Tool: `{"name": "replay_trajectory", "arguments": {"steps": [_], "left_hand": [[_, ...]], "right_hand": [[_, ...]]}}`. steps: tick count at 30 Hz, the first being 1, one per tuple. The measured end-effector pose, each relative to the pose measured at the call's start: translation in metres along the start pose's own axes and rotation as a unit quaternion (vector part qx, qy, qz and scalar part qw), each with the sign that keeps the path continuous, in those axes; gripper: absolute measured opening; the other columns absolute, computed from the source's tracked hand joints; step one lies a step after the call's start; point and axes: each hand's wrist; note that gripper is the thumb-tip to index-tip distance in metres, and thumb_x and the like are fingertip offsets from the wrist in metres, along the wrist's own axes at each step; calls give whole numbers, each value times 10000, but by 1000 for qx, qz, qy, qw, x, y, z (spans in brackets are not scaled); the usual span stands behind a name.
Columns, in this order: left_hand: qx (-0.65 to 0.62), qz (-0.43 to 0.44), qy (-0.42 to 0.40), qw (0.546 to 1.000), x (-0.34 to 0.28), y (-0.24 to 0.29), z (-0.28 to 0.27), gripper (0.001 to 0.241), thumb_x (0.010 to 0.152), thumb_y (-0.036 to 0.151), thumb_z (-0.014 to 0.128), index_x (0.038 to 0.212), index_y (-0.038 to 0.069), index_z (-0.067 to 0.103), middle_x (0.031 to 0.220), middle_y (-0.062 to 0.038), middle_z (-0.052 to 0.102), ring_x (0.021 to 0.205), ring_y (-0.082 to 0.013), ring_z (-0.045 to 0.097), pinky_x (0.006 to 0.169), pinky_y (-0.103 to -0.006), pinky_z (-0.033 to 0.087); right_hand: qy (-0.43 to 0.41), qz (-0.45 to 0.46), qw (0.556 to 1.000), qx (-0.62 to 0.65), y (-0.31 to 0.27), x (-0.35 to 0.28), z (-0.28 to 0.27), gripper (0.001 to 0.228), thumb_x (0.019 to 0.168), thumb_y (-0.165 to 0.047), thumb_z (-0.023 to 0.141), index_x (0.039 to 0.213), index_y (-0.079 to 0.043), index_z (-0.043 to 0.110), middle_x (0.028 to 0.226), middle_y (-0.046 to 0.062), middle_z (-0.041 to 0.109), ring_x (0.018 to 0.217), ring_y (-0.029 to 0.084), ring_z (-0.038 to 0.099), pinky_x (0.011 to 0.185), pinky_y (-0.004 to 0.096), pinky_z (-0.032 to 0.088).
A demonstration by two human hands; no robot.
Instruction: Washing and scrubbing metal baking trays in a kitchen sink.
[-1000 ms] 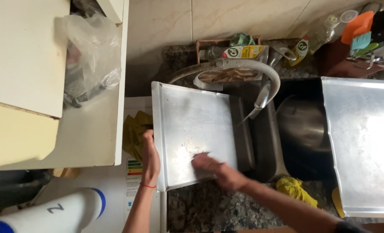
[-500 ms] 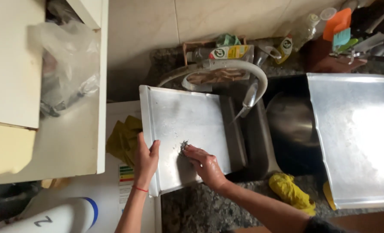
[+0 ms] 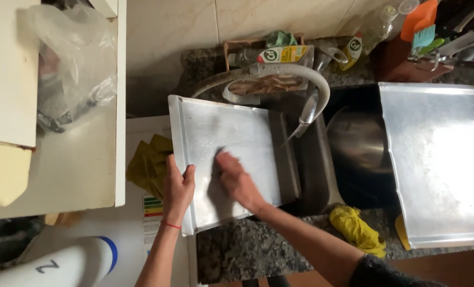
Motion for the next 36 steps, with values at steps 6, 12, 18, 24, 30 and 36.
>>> {"name": "replay_trajectory", "arguments": {"steps": [6, 12, 18, 24, 30, 36], "left_hand": [[1, -14, -10, 1000, -4, 15, -5, 427, 975, 171, 624, 1333, 18, 451, 1086, -227, 689, 933, -370, 698, 789, -447, 533], [20, -46, -8, 999, -2, 11, -4, 486, 979, 185, 634, 1392, 29, 430, 992, -231, 699, 842, -362, 703, 741, -441, 533], [8, -57, -8, 998, -4, 10, -4, 513, 985, 207, 630, 1407, 25, 401, 882, -240, 682, 774, -380, 699, 687, -455, 524], [25, -51, -14, 998, -4, 16, -6, 437, 987, 180, 638, 1351, 30, 448, 864, -248, 669, 739, -405, 657, 698, -465, 514], [-8, 20, 7, 1000, -2, 9, -3, 389, 989, 167, 630, 1301, 15, 454, 970, -211, 698, 782, -343, 695, 706, -432, 536], [15, -65, -18, 998, -3, 18, -6, 450, 992, 188, 620, 1366, 28, 427, 930, -248, 682, 781, -387, 687, 738, -446, 528]], "right_hand": [[-154, -181, 971, 12, -36, -67, -37, 501, 994, 109, 465, 1440, -79, 594, 1545, 144, 581, 1490, 322, 499, 1205, 422, 388], [-287, 120, 862, -399, 179, -71, -92, 132, 936, -196, 668, 1031, -151, 747, 1023, 80, 760, 925, 257, 753, 779, 367, 616], [-248, 84, 864, -431, 123, -62, -38, 102, 949, -153, 651, 929, -150, 750, 957, 55, 750, 920, 232, 718, 802, 390, 584], [-99, -51, 989, -94, -68, -38, -15, 145, 891, -61, 710, 1015, -70, 784, 972, 104, 772, 920, 265, 702, 870, 376, 587], [-33, 219, 972, -82, 74, -2, -67, 198, 920, -125, 691, 1102, -153, 763, 1029, 59, 788, 849, 187, 779, 741, 333, 638], [45, 207, 972, -101, 46, 14, -43, 214, 866, -68, 742, 1067, -117, 798, 965, 87, 797, 838, 183, 779, 785, 334, 643]]}}
Point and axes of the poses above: each hand's wrist, its own x-axis towards the middle knuckle, its own z-axis out of the palm, y = z × x
